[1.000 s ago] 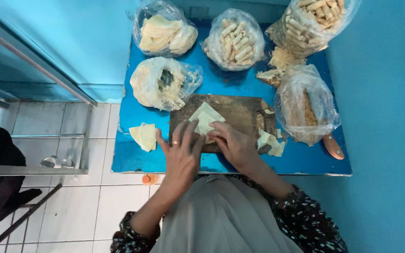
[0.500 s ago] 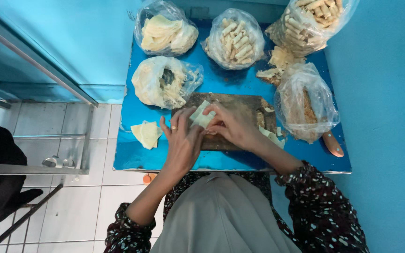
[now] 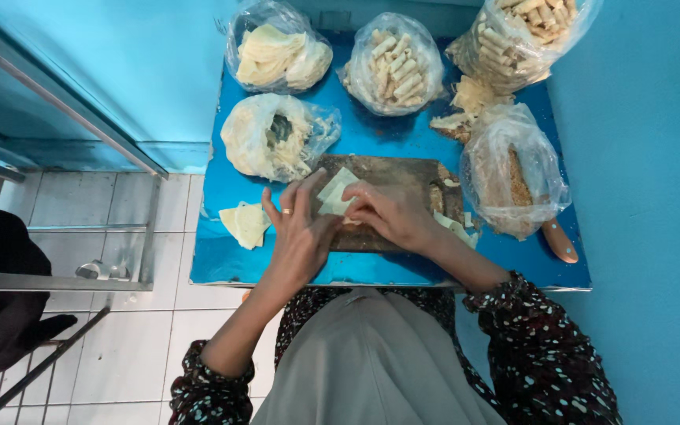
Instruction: The person takes pieces of dough from plastic bags, flattens and folds them on a wooden cutting board, and rolls them into stick shapes by hand, placing the finished sticks into plastic bags on the table.
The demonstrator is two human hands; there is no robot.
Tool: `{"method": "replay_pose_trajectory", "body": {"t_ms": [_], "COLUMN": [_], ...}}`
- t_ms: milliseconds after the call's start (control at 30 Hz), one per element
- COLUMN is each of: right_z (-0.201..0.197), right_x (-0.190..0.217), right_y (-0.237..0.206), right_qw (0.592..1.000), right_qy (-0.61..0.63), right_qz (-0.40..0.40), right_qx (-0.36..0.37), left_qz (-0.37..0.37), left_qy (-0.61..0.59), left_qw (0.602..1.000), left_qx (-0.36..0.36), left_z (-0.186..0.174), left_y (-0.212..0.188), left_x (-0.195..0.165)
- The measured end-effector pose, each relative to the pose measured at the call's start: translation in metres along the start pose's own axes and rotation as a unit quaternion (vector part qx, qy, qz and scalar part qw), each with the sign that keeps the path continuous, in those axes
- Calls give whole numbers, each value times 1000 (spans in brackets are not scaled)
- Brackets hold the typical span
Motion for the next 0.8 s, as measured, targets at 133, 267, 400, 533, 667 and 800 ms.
{"method": "replay_pose_trajectory", "body": {"t_ms": [133,267,400,533,667,800], "right_z": [0,-3,-5,-6,-1,7], "right_x": [5,14,17,18,20,21], "right_y": [-3,3,12,18,9,-9], "right_qw": [996,994,997,995,990,991], "right_qy": [-65,-88,-64,-50,-107,-70], "right_qz": [-39,-34,37,90,25,-43], "right_qx": [-39,-55,-24,-17,-89,-109], "left_qz": [-31,-73,-71,-53,-60,-74], "left_qy": [-39,-72,-59,-40,-27,-25], "left_qw": [999,994,993,997,997,997], "left_qx": [2,-22,-70,-44,-28,-6], "left_z": [6,13,8,5,12,17], "left_y": [3,6,3,3,6,8], "left_x": [9,11,5,3,6,7]}}
Point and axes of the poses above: each hand's wrist, its own y-axis towards the middle knuckle, its own z-axis out of the palm, x = y × z, the point moved 1 cm from there along y, towards the middle knuckle, and after that the axes turned 11 degrees about z, right-handed, at the moved point
